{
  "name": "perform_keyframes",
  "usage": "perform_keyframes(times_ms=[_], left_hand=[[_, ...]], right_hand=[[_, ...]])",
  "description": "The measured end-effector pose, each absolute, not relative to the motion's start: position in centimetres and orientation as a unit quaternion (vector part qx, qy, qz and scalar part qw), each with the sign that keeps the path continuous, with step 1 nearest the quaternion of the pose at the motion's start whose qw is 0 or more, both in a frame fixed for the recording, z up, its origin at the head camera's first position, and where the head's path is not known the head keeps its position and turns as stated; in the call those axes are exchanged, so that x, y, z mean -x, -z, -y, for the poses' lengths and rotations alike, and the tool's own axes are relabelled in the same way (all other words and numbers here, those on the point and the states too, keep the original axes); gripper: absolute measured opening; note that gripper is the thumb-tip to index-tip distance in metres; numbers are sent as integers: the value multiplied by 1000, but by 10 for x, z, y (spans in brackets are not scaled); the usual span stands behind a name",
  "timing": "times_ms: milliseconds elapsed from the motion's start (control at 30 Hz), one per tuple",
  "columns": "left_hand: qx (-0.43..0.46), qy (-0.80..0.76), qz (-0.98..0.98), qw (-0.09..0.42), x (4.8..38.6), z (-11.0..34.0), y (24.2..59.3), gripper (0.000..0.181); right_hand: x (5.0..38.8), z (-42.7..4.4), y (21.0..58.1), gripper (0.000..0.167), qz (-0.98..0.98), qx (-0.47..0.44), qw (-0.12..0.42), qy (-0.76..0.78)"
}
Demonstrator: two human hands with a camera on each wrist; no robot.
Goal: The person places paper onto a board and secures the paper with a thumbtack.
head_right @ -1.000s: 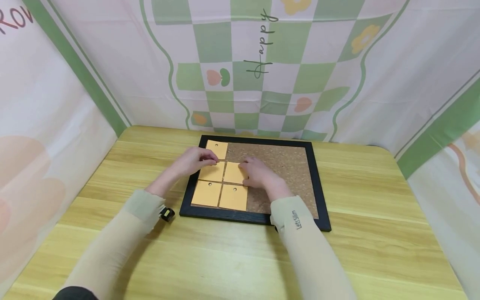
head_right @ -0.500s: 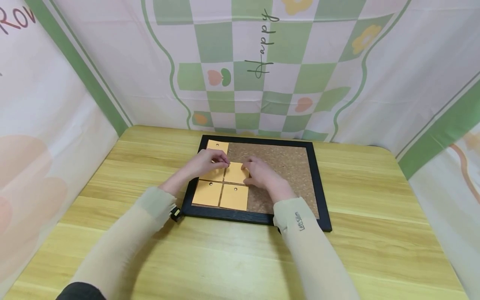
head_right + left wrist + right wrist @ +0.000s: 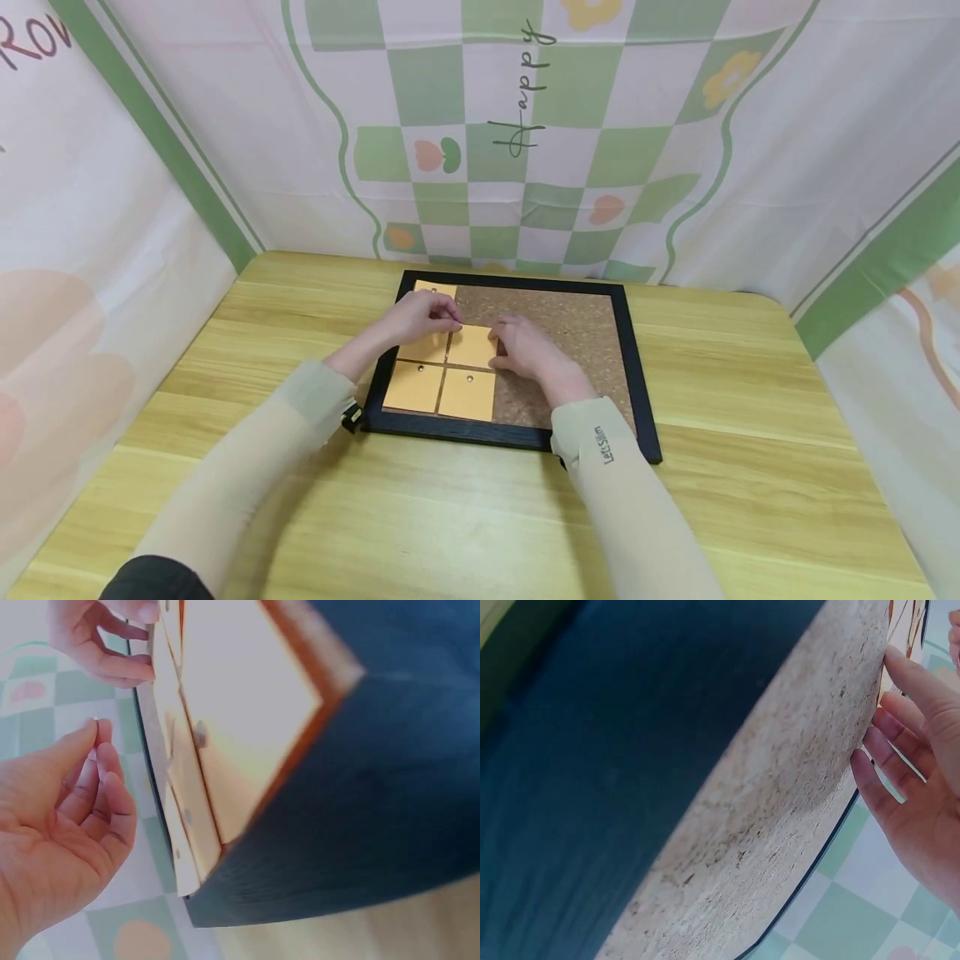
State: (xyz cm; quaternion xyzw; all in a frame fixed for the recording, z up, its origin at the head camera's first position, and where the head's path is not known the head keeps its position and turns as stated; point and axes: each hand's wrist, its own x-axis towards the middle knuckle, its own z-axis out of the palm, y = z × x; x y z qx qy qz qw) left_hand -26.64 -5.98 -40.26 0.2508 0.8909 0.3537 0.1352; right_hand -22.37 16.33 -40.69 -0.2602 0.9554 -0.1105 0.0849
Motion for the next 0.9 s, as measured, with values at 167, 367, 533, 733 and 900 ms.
perform_keyframes(times_ms=[167, 367, 533, 733, 900], left_hand=[[-262, -326, -897, 140, 272, 52, 398, 11], [-267, -304, -901, 156, 279, 41, 401, 10], [-263, -293, -904, 163, 279, 33, 401, 12], [-254, -275, -913, 163, 279, 26, 404, 12], [-243, -276, -914, 171, 278, 22, 406, 13]], right_hand=[[223, -164, 407, 40, -956, 258, 81, 115], [225, -164, 410, 39, -956, 258, 77, 116], [226, -164, 410, 38, -957, 257, 74, 114], [228, -164, 411, 38, -957, 258, 72, 114], [228, -164, 412, 37, -958, 252, 75, 110]])
